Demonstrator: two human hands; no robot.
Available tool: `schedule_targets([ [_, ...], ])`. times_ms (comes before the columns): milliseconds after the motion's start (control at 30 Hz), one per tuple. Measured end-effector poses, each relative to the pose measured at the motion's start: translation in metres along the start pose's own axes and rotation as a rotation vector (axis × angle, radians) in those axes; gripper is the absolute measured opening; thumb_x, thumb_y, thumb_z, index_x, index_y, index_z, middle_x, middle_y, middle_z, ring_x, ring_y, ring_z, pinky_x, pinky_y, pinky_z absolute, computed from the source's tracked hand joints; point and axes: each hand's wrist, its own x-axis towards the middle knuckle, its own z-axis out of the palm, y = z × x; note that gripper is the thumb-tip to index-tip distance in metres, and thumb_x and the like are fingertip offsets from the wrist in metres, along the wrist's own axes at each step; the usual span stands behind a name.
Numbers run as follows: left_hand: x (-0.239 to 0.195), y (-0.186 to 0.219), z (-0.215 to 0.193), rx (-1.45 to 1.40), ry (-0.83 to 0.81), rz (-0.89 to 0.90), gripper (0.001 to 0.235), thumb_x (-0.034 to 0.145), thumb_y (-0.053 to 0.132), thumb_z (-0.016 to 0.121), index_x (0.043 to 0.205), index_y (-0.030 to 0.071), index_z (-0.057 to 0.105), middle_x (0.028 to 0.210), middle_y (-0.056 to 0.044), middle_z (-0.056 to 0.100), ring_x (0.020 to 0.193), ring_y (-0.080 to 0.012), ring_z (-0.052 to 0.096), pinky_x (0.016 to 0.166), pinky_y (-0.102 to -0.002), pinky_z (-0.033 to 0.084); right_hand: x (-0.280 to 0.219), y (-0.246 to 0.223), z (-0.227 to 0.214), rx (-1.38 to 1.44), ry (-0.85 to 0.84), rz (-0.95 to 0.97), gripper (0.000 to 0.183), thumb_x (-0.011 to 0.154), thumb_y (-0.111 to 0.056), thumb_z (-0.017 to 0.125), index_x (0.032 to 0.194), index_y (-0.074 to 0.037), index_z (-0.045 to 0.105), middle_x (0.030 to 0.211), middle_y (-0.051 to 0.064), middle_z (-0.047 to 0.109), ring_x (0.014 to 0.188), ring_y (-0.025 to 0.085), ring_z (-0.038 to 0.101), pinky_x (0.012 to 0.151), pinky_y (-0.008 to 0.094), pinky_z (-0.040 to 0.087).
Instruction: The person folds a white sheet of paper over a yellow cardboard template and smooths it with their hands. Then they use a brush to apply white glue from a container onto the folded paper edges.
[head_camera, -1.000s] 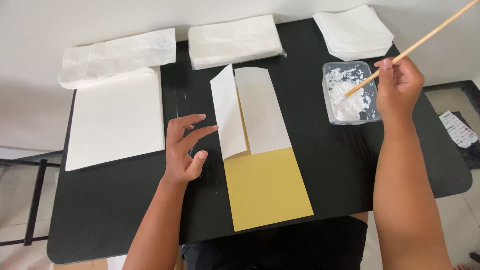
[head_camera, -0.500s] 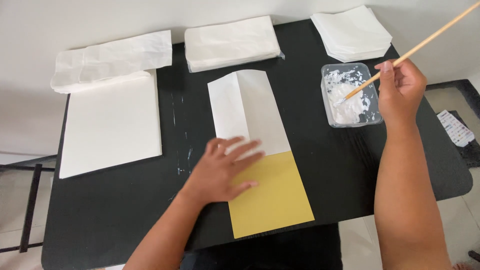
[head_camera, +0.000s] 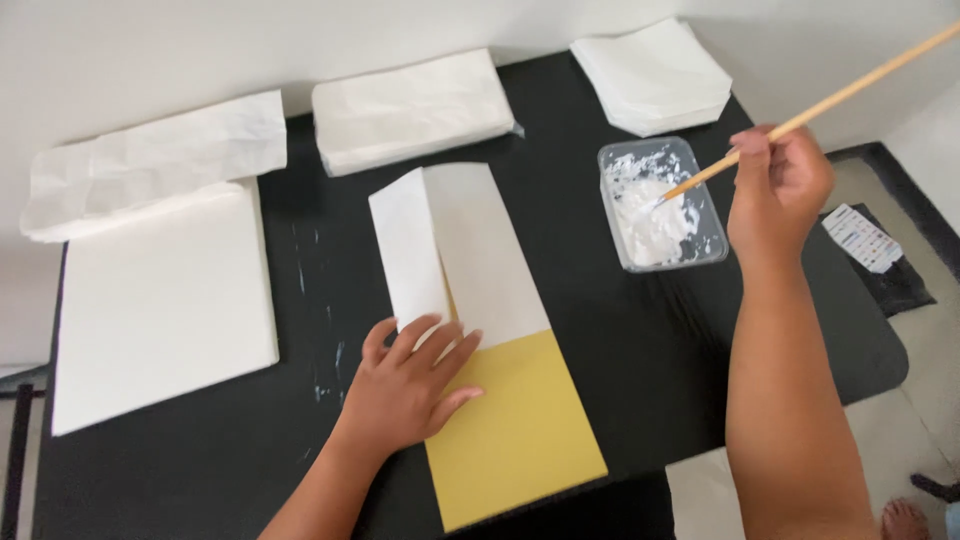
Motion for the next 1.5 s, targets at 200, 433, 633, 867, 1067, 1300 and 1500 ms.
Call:
schedule_targets([
  [200, -0.005, -0.006, -0.012, 0.126, 0.072, -0.131, 0.035, 0.1, 0.059, 0.06, 0.11, 0.028, 0.074, 0.11, 0.009, 0.068, 0.108, -0.0152, 0.061, 0.106, -0.04, 0.028, -0.001, -0.021, -0.002, -0.078, -0.115, 0.077, 0.015, 0.116, -0.01, 0.061, 0.112, -0.001, 0.072, 0.096, 0.005, 0.065, 0.089, 0.016, 0.059, 0.081, 0.031, 0.045],
  [433, -0.014, -0.025, -0.038, 0.109, 0.016, -0.401, 0.033, 0.09, 0.047, 0.077, 0.111, 0.023, 0.081, 0.103, 0.007, 0.07, 0.109, -0.0239, 0.058, 0.099, -0.046, 0.033, -0.001, -0.027, -0.008, -0.192, -0.15, 0.183, 0.016, 0.118, -0.018, 0.063, 0.111, -0.009, 0.074, 0.086, -0.003, 0.058, 0.082, 0.01, 0.049, 0.081, 0.027, 0.038],
  [633, -0.016, -0.032, -0.044, 0.216, 0.066, -0.538, 0.025, 0.094, 0.046, 0.076, 0.079, 0.027, 0.074, 0.103, 0.01, 0.072, 0.113, -0.0239, 0.054, 0.096, -0.046, 0.022, -0.002, -0.033, -0.005, -0.087, -0.009, 0.054, 0.021, 0.124, -0.019, 0.061, 0.119, 0.001, 0.057, 0.104, 0.015, 0.066, 0.097, 0.022, 0.065, 0.09, 0.034, 0.053],
  [867, -0.016, -0.031, -0.044, 0.114, 0.057, -0.543, 0.021, 0.092, 0.043, 0.075, 0.078, 0.027, 0.074, 0.105, 0.011, 0.072, 0.114, -0.0221, 0.055, 0.094, -0.047, 0.022, -0.006, -0.013, -0.007, -0.064, -0.022, 0.045, 0.006, 0.12, -0.006, 0.063, 0.118, 0.0, 0.062, 0.107, 0.014, 0.066, 0.1, 0.024, 0.066, 0.092, 0.038, 0.055],
  [1067, -0.013, -0.027, -0.043, 0.102, 0.058, -0.53, 0.015, 0.092, 0.042, 0.076, 0.084, 0.029, 0.076, 0.106, 0.012, 0.073, 0.115, -0.0224, 0.058, 0.096, -0.047, 0.021, -0.007, -0.022, -0.006, -0.154, -0.097, 0.058, 0.01, 0.118, -0.011, 0.066, 0.112, -0.002, 0.065, 0.1, 0.008, 0.065, 0.091, 0.018, 0.06, 0.084, 0.033, 0.046],
  [1300, -0.008, -0.022, -0.044, 0.069, 0.061, -0.493, 0.014, 0.092, 0.041, 0.074, 0.085, 0.03, 0.074, 0.108, 0.013, 0.071, 0.114, -0.0238, 0.059, 0.099, -0.046, 0.024, -0.006, -0.015, -0.008, -0.219, -0.154, 0.041, 0.011, 0.117, -0.013, 0.071, 0.112, -0.004, 0.067, 0.099, 0.006, 0.065, 0.088, 0.016, 0.052, 0.079, 0.033, 0.04],
  [1500, -0.014, -0.023, -0.041, 0.026, 0.007, -0.497, 0.013, 0.09, 0.043, 0.074, 0.09, 0.03, 0.075, 0.11, 0.012, 0.07, 0.119, -0.0245, 0.057, 0.1, -0.048, 0.024, -0.004, -0.025, -0.007, -0.229, -0.123, 0.178, 0.005, 0.118, -0.012, 0.068, 0.114, -0.009, 0.067, 0.093, 0.001, 0.058, 0.079, 0.011, 0.045, 0.07, 0.029, 0.039],
])
